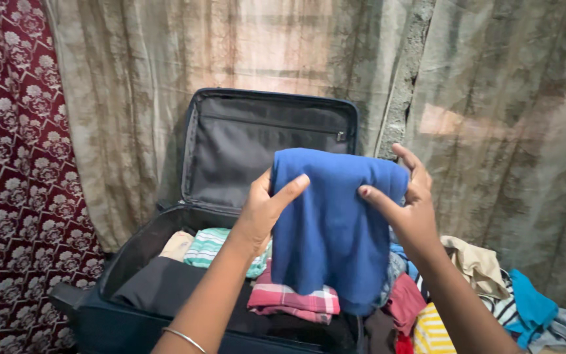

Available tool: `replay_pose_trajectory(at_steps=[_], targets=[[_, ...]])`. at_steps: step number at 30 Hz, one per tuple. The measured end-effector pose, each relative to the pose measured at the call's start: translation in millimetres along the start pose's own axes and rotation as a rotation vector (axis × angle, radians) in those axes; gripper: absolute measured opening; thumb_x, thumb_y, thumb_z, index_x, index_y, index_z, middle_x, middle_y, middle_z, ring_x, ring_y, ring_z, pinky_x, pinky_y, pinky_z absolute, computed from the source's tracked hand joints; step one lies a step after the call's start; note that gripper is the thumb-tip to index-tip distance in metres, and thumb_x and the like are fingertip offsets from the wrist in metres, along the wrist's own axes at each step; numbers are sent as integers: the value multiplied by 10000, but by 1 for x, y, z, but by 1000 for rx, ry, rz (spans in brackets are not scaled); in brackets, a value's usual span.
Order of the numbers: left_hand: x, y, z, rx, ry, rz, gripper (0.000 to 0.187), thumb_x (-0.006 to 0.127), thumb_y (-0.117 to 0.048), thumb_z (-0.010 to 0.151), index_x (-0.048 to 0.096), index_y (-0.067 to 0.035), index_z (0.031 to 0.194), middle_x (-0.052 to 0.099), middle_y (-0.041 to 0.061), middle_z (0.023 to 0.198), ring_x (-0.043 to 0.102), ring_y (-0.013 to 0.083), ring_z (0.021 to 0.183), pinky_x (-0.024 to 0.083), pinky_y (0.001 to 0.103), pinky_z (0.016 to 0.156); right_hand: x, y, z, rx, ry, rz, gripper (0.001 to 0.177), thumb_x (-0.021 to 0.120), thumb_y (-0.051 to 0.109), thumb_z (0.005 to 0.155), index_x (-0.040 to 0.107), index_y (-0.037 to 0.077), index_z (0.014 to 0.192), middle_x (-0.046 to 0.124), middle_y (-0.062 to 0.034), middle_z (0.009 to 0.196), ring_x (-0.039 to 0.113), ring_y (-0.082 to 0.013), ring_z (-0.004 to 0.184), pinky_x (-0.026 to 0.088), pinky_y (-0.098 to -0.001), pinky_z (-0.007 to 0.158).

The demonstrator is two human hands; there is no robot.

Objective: The person packs a suitcase by folding various garments, including shirts and jeans, and placing them neatly inside the bag.

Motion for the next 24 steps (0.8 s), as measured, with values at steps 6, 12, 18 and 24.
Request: replay_pose_trajectory(at_steps=[6,12,18,24], targets=[[-24,-8,-10,-142,115,179,701,817,-211,783,537,-53,1406,670,63,1287,636,158,1177,496,341,1043,81,-29,-42,841,395,929,682,704,337,812,551,78,1424,623,-162,1391,624,-221,1228,483,-352,1020],[-83,23,-28,-445,2,154,682,746,-219,801,501,-99,1425,671,54,1252,658,173,1125,532,363,980,131,-13,-92,1294,465,966,618,665,197,784,541,107,1383,689,-101,1207,677,-200,1027,567,-361,852],[-172,79,-50,-621,-299,190,616,676,-243,843,530,-94,1422,688,103,1203,682,225,1025,569,389,855,192,-12,-116,1439,448,1086,408,631,140,837,602,50,1234,667,-78,1073,661,-189,937,557,-349,818],[-260,130,-53,-638,-444,333,653,677,-181,864,436,-119,1468,676,159,1263,687,251,1072,583,414,882,236,-9,-158,1468,567,1004,418,669,122,809,614,12,1208,636,-63,1053,626,-206,966,550,-368,847]])
Point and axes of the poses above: each hand's wrist, its own z-axis towards the middle knuckle, its own x-axis out of the palm, y = z × x, the point moved 9 cm from there along z, towards the middle knuckle
